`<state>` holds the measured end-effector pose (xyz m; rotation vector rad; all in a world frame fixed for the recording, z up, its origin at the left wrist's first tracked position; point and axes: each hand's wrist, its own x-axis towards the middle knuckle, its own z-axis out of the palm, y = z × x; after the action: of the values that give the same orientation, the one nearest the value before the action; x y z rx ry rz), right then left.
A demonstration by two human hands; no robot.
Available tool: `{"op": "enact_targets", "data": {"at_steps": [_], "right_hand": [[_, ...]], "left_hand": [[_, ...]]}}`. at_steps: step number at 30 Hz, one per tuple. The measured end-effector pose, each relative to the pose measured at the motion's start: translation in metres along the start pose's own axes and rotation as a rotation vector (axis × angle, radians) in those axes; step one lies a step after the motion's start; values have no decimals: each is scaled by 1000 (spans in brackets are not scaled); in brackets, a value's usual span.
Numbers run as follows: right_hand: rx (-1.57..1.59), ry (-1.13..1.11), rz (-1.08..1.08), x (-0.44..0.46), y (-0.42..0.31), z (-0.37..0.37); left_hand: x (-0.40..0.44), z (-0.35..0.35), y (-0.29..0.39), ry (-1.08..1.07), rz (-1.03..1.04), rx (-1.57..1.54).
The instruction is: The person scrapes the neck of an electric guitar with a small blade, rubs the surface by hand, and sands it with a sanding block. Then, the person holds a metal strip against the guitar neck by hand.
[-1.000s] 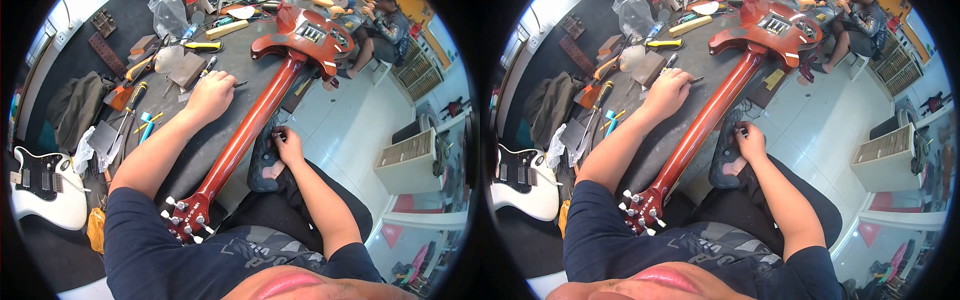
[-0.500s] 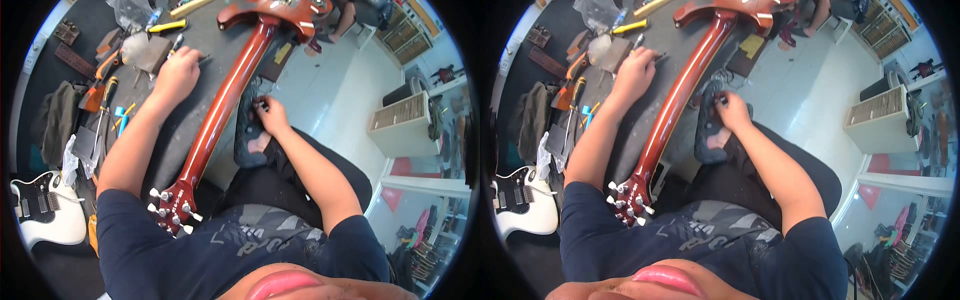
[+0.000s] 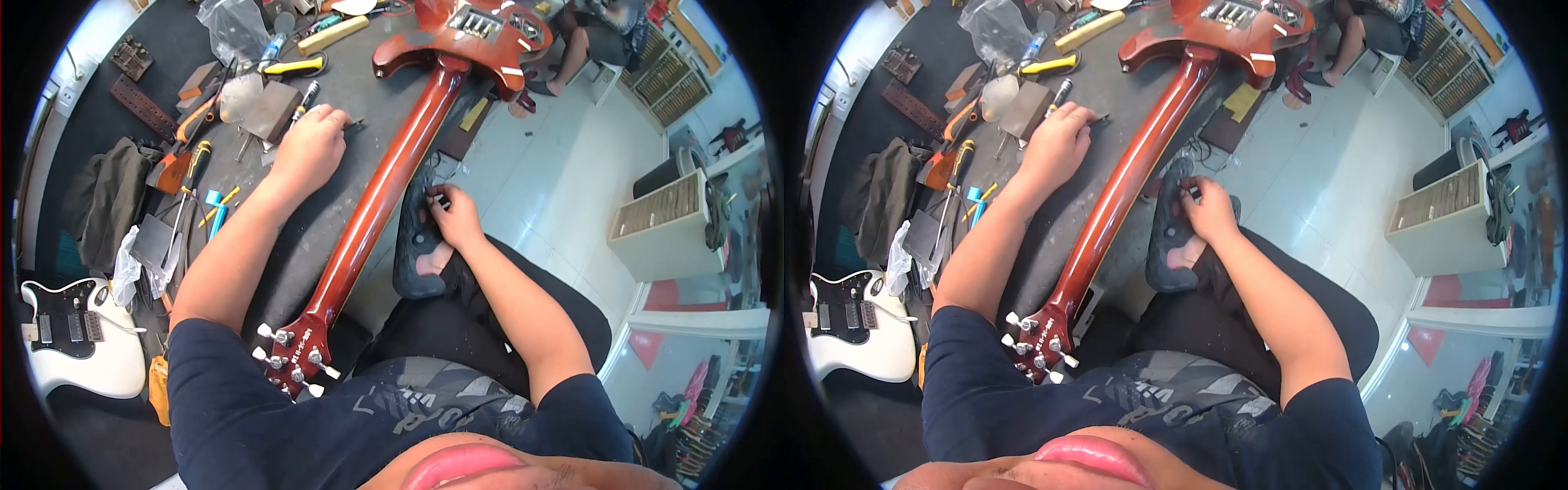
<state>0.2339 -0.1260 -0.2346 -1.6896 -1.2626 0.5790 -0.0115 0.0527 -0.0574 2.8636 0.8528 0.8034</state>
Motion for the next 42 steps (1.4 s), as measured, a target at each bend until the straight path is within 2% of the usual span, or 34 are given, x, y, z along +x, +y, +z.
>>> {"op": "enact_targets", "data": {"at_steps": [10,12,14,22,28,35,36,40,42], "right_hand": [[18,2,73,-3,1,3],[-2,18,-3,-2,4,4],[38,-8,65,-5,-15,-1],[55,9,-22,-3,-7,3],[39,-32,80,-5,-19,-2],[-26,7,4,-2,3,3],[-88,31,-30,-1,11,3],[82,105,3,0,-9,-7],[126,112,3,1,-15,-10]], "left_hand": [[-1,-1,2,-23,-12,24],[-1,0,2,-16,-20,20],[-2,2,0,-13,-6,16],[-3,1,-1,-3,-7,13],[-2,3,-2,7,-13,-11],[-1,3,1,-49,-60,26],[0,9,-6,-25,-30,27],[3,0,6,117,45,-157],[2,-4,19,108,135,-185]]}}
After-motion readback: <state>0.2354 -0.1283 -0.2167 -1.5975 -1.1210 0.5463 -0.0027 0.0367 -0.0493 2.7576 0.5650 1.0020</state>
